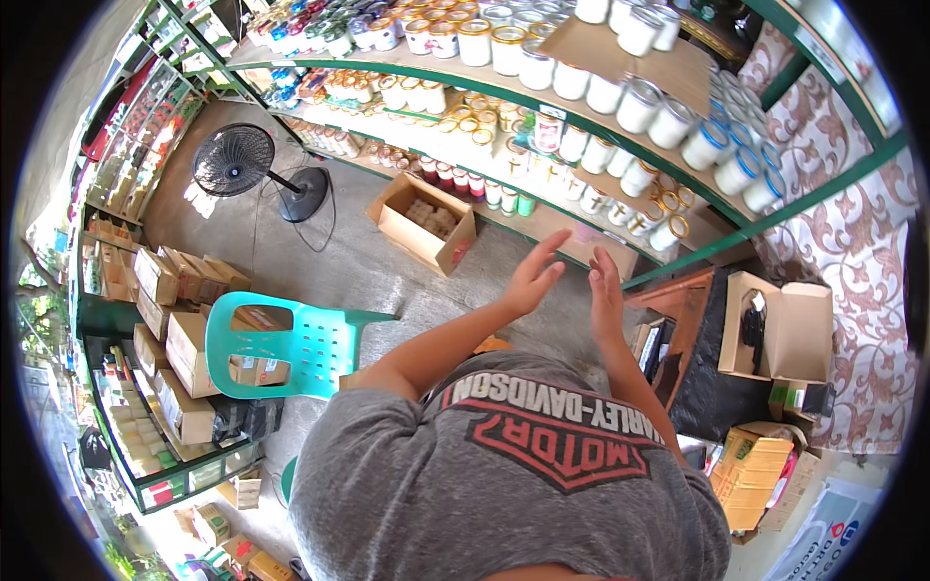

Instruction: The person retrieves several white candles with gold rims from a shelf and places them on a table. They then use a roll of yellow plastic wrap and scissors to individually wrap each candle, cutting the wrap and securing it around the candles.

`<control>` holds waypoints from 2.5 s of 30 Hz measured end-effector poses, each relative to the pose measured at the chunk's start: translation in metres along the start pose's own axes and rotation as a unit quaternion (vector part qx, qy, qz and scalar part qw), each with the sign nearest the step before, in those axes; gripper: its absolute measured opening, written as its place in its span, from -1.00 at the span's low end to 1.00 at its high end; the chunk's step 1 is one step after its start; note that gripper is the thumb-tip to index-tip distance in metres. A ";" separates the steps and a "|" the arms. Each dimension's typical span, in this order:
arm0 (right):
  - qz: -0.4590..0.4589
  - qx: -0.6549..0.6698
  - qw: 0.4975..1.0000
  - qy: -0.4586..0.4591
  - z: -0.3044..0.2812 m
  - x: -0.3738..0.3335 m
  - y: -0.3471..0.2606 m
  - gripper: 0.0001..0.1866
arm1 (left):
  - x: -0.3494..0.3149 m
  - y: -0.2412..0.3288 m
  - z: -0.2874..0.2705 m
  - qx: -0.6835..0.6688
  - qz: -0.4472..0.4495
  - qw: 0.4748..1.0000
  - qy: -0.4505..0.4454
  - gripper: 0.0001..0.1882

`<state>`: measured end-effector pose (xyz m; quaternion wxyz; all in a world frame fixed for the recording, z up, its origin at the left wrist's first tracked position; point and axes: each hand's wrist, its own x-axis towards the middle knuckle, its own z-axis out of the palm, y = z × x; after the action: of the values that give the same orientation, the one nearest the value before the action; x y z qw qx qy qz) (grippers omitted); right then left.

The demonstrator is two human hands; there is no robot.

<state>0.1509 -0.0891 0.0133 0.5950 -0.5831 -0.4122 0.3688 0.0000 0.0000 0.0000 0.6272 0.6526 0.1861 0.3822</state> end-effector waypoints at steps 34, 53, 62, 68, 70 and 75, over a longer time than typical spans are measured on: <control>-0.311 -0.429 0.785 -0.322 0.367 0.415 0.082 -0.29 | 0.096 -0.037 -0.393 0.184 -0.146 0.907 0.348 -0.64; -0.128 -0.546 0.821 -0.102 0.468 0.556 0.171 -0.46 | 0.235 -0.084 -0.659 0.462 -0.134 0.877 -0.023 -0.31; -0.096 -0.467 0.876 -0.068 0.486 0.533 0.129 -0.58 | 0.211 -0.101 -0.668 0.459 -0.170 0.870 -0.060 -0.26; -0.158 -0.517 0.841 0.026 0.478 0.535 0.164 -0.58 | 0.201 -0.091 -0.664 0.462 -0.175 0.868 -0.057 -0.26; -0.140 -0.522 0.841 0.028 0.485 0.532 0.159 -0.54 | 0.192 -0.091 -0.668 0.467 -0.179 0.865 -0.046 -0.26; -0.148 -0.533 0.829 0.081 0.488 0.526 0.148 -0.41 | 0.172 -0.091 -0.655 0.443 -0.213 0.870 -0.016 -0.26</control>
<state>-0.0883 0.5916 -0.1119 0.2702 -0.7694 -0.5767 -0.0492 -0.3487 0.5805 -0.0934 0.3413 0.8126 0.4604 0.1057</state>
